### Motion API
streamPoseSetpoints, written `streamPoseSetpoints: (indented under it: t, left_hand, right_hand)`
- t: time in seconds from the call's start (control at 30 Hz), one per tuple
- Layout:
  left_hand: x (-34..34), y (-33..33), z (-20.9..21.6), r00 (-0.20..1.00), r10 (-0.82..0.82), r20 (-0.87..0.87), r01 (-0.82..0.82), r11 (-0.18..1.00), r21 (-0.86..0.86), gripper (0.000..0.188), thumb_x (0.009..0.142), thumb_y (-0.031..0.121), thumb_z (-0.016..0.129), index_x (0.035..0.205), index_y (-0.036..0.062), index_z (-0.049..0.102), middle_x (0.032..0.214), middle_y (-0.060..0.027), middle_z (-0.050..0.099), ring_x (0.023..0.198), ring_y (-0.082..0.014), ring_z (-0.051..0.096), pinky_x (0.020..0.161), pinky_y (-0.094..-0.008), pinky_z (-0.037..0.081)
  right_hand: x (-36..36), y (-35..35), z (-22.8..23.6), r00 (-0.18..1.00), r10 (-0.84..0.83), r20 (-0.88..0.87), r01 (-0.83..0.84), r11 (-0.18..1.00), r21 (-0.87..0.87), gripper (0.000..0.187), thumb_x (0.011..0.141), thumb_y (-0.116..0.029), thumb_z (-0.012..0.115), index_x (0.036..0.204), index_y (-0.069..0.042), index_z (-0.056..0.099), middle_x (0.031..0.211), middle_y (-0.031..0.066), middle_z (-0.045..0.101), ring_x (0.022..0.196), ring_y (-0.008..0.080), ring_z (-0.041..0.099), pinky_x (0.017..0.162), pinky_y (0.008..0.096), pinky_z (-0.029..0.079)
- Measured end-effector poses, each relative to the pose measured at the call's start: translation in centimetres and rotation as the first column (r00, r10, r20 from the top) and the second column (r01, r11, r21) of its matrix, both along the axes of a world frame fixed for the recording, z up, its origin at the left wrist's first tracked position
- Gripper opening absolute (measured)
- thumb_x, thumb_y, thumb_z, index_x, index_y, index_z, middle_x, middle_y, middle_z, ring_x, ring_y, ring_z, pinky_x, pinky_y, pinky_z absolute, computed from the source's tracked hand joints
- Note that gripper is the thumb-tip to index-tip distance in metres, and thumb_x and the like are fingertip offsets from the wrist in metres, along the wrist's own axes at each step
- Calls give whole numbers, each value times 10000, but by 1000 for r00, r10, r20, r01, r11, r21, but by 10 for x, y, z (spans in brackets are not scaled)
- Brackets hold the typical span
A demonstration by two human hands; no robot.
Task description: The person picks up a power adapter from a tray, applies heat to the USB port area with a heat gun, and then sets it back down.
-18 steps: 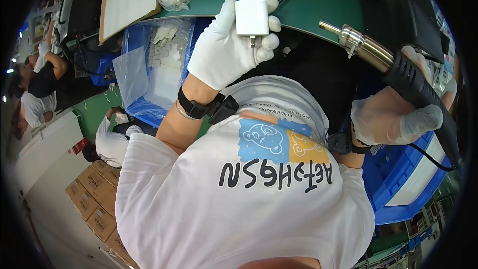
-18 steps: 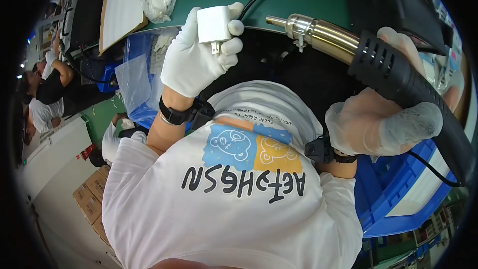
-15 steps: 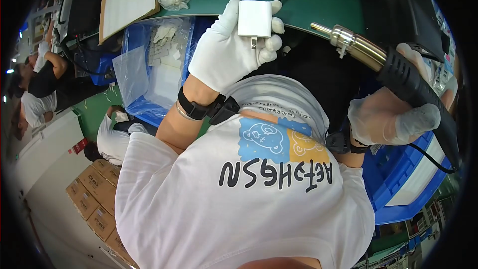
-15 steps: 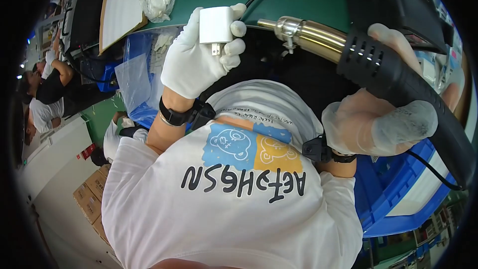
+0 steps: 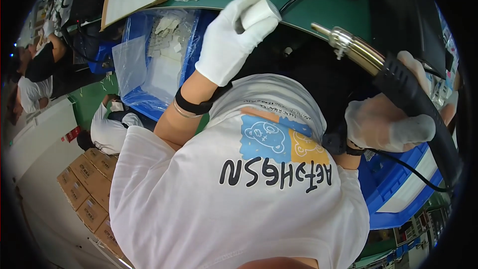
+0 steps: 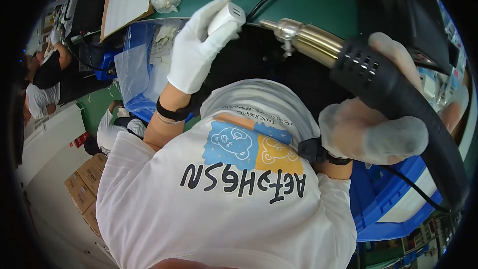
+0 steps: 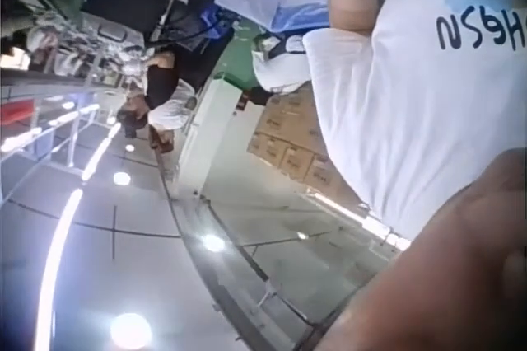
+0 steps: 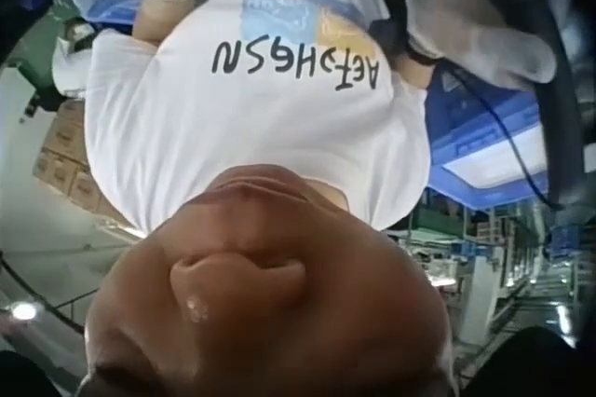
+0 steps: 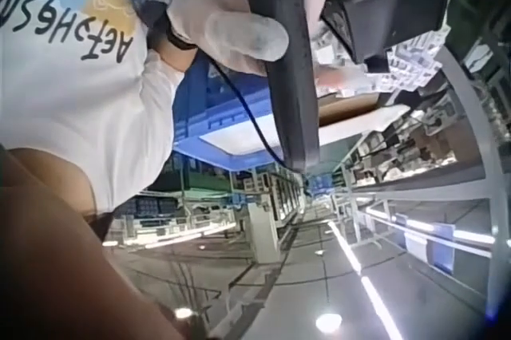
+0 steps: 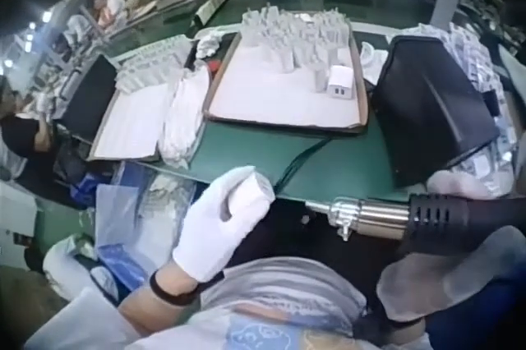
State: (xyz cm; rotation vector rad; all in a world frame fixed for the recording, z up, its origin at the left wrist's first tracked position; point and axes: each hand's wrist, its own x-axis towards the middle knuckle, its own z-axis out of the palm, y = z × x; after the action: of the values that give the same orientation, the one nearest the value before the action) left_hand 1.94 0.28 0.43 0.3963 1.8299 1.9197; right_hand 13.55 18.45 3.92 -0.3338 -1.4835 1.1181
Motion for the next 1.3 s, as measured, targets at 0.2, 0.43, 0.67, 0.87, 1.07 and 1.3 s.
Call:
streamPoseSetpoints:
  t: [0.2,0.43,0.67,0.87,1.07,1.3]
  left_hand:
    - [-12,-11,-6,603,-118,-789,-248,912,-326,640,666,117,830,1209,28,503,1062,-106,625,895,-178,631,794,-292,519]
    - [-7,-12,-5,799,52,-600,-166,977,-136,774,644,91,836,1288,71,406,1042,-94,644,904,-175,642,797,-286,522]
    - [-6,-19,6,877,58,-476,-145,978,-149,684,646,96,833,1225,67,472,1024,-86,648,907,-175,641,794,-287,521]
    - [-19,-37,31,909,-51,-414,-84,950,-300,516,679,129,813,1126,70,562,1033,-75,635,953,-169,620,820,-294,506]
    - [-50,-89,42,876,1,-482,-141,957,-253,450,755,263,754,1133,84,591,1038,-116,626,973,-219,613,851,-308,487]
    - [-108,-147,71,790,-6,-614,-322,847,-423,463,806,332,700,1179,80,589,1087,-132,622,1006,-219,600,877,-305,471]
  right_hand:
    - [2,2,-10,992,37,-124,-49,994,-98,644,909,-564,446,1034,47,609,849,202,685,745,278,683,762,351,563]
    - [-10,-16,-1,991,33,-133,-43,996,-73,672,907,-578,436,1145,41,542,825,228,676,718,240,680,717,347,570]
    - [-22,-14,2,997,-8,-77,6,1000,-18,599,928,-545,420,1163,-8,543,905,222,657,759,238,663,707,326,561]
    - [-10,-6,8,981,109,-158,-107,994,19,529,949,-512,404,1181,-57,543,984,216,639,801,236,647,698,305,551]
    - [21,43,-9,984,172,-42,-168,982,82,506,984,-441,362,1148,-6,561,1019,205,637,848,267,657,711,302,563]
    - [1,33,12,984,163,-75,-167,985,-44,493,990,-409,361,1149,17,552,1030,238,632,880,278,666,730,300,562]
